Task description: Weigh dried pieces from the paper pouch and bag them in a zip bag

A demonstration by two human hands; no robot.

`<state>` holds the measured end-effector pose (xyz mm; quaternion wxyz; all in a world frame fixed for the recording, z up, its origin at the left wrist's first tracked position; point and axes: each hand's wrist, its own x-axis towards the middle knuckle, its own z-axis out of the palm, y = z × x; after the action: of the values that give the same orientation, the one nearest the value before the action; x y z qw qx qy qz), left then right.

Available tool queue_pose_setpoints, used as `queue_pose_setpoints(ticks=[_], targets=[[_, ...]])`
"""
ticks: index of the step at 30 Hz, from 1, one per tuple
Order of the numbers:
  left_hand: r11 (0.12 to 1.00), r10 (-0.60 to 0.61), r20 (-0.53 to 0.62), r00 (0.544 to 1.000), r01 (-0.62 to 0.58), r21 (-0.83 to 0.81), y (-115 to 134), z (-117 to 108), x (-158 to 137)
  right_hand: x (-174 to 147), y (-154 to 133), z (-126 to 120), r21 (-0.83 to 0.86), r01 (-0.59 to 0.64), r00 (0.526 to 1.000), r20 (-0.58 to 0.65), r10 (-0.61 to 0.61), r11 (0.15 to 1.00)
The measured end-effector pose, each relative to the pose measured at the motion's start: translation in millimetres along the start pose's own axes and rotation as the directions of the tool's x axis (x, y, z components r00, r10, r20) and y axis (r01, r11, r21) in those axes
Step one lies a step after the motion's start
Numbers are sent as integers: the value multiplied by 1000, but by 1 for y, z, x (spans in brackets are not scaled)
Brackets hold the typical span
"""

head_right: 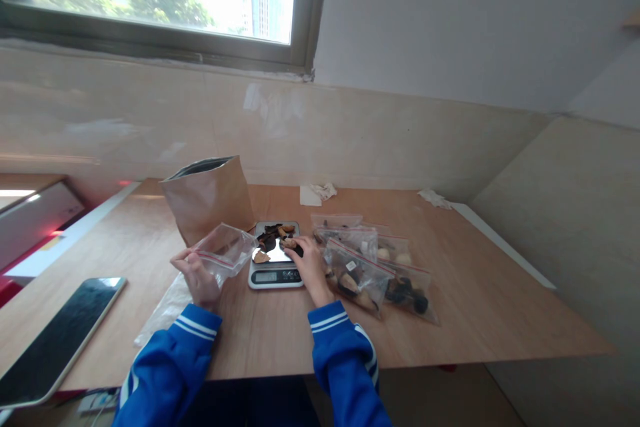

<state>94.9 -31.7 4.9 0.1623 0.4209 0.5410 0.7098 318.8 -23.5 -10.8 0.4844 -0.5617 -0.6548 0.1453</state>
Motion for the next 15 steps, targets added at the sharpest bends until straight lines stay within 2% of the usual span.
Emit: queue_pose_setpoints(ticks=[6, 10, 12, 15], targets=[[1000, -1, 1, 1000, 1, 9, -3, -1, 1, -1, -2, -2, 30, -20, 998, -64, 22, 999], [1000, 4, -5, 1000, -4, 6, -6, -2, 1, 2, -23, -4, 163, -67, 991, -105, 84, 984], [1000, 8, 0, 1000, -8, -1, -5, -2, 0, 5, -45, -5, 323, -121, 986, -71, 152, 939], [999, 21, 30, 999, -20, -37, -3, 0, -3, 11, -87, -7, 590, -264, 964, 130, 233, 763]])
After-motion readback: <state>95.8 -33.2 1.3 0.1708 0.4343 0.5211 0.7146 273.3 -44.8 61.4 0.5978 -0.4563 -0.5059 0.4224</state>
